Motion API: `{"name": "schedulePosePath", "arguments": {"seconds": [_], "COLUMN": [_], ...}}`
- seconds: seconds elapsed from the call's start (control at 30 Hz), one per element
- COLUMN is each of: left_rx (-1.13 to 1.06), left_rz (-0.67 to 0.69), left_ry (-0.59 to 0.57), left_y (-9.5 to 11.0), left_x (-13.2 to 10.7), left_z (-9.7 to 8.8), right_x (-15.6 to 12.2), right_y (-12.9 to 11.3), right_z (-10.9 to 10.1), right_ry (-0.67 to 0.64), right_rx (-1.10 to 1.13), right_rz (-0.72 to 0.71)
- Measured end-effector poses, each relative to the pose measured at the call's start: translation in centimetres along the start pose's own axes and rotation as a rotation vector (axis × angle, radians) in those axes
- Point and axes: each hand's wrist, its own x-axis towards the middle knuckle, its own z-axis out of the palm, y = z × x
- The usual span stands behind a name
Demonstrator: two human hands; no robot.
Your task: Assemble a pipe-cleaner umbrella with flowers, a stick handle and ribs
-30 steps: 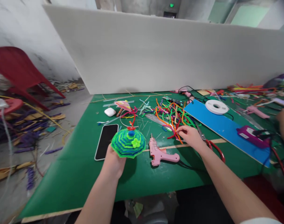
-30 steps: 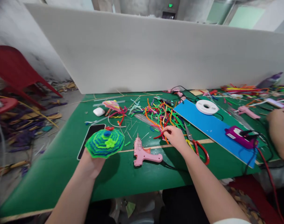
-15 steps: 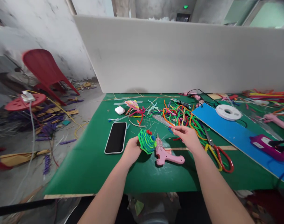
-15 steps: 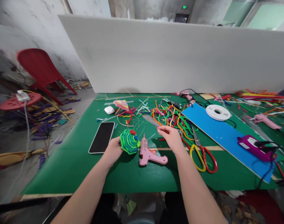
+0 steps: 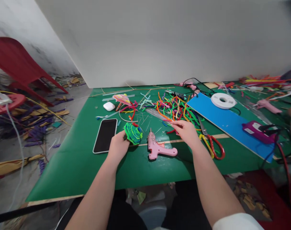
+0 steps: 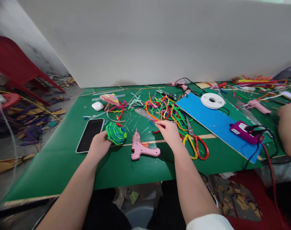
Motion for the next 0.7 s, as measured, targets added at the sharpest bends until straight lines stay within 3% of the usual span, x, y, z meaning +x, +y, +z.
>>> {"name": "schedulePosePath", "arguments": {"seconds": [0.13,0.4,0.57,0.7], "left_rx": [0.235,0.405,0.327,0.204], "left_rz": [-0.005,0.027,0.120,0.145], "left_ry": [0.033,0.005,-0.007,0.132], "left_y": [0.0,0.1,0.3,1.1], "left_x": [0.1,-0.1,-0.6,-1.8], "left_z": [-0.4,-0.5,-1.3,-3.1], "right_x": [0.0,-2.2,-5.5,-6.4], "right_y": [0.6,0.2,-2.6,-4.2], "right_z": [0.1,-0.8,0.2,1.7], "right_ry": [-0.018,-0.049,-0.417,-0.494], "right_rx": [-0.187,-0.438,-0.490,-0.633], "right_rz": [-0.069,-0.171,-0.447,-0.393]}}
